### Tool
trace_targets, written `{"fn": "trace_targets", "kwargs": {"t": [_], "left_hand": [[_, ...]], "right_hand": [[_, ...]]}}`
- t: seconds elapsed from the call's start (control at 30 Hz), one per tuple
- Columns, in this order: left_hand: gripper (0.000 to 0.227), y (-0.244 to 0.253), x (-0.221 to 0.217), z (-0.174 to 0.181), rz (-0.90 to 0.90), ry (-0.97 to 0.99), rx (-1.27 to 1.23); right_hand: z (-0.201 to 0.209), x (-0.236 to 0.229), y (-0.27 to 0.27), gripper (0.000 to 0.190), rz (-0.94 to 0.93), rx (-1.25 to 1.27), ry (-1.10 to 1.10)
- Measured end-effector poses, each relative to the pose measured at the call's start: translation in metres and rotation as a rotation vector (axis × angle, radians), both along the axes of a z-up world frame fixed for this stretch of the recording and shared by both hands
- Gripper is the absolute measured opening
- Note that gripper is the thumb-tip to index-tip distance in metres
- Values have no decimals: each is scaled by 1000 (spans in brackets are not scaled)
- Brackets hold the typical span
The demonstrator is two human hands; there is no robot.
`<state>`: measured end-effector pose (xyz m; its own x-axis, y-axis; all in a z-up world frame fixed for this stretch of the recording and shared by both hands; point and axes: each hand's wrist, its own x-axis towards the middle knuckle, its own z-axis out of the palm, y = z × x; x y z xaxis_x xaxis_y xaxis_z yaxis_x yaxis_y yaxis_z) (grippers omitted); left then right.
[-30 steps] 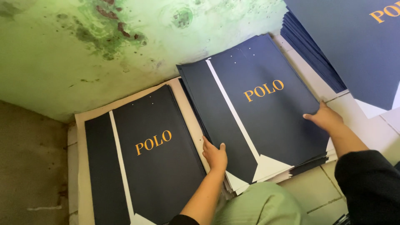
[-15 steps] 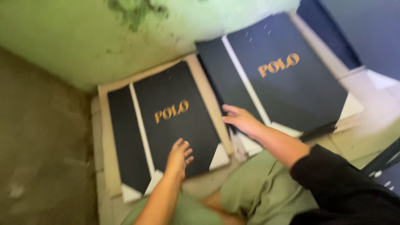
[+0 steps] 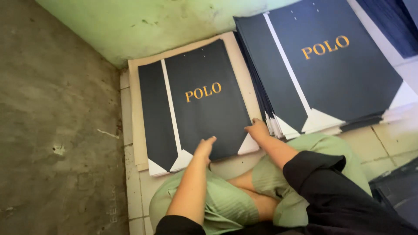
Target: Sorting or counting paper bags by moving them one by one from one stack to another
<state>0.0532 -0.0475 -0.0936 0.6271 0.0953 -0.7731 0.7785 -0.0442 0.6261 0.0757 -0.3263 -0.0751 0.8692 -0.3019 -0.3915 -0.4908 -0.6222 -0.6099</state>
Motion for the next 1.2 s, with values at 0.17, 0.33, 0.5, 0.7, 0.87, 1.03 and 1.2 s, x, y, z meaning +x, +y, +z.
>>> {"fn": "trace_targets", "kwargs": {"t": [0.17,0.33,0.5,0.7,0.87,1.03,1.2], "left_hand": [[113,-15,-6,-27,-58,6,161],[110,-21,-12,23,-110,43,279],[91,-56,-19,193,-58,-220,-5],[81,-62,-12,200,-264,-388,114],[68,-57,-5,118,-326,-452,110],[79,-44,-9,103,-535,-257,374],[78,-45,-8,87,-605,-229,419]], "right_hand": [[3,5,4,69,-55,149,-29],[71,-3,30,61,-29,386,-111],[169,-35,63,50,228,345,-144],[157,-50,76,48,431,174,-74],[89,-3,34,42,18,309,-169],[58,11,10,25,146,-40,-164],[64,5,9,26,229,-388,-210]]}}
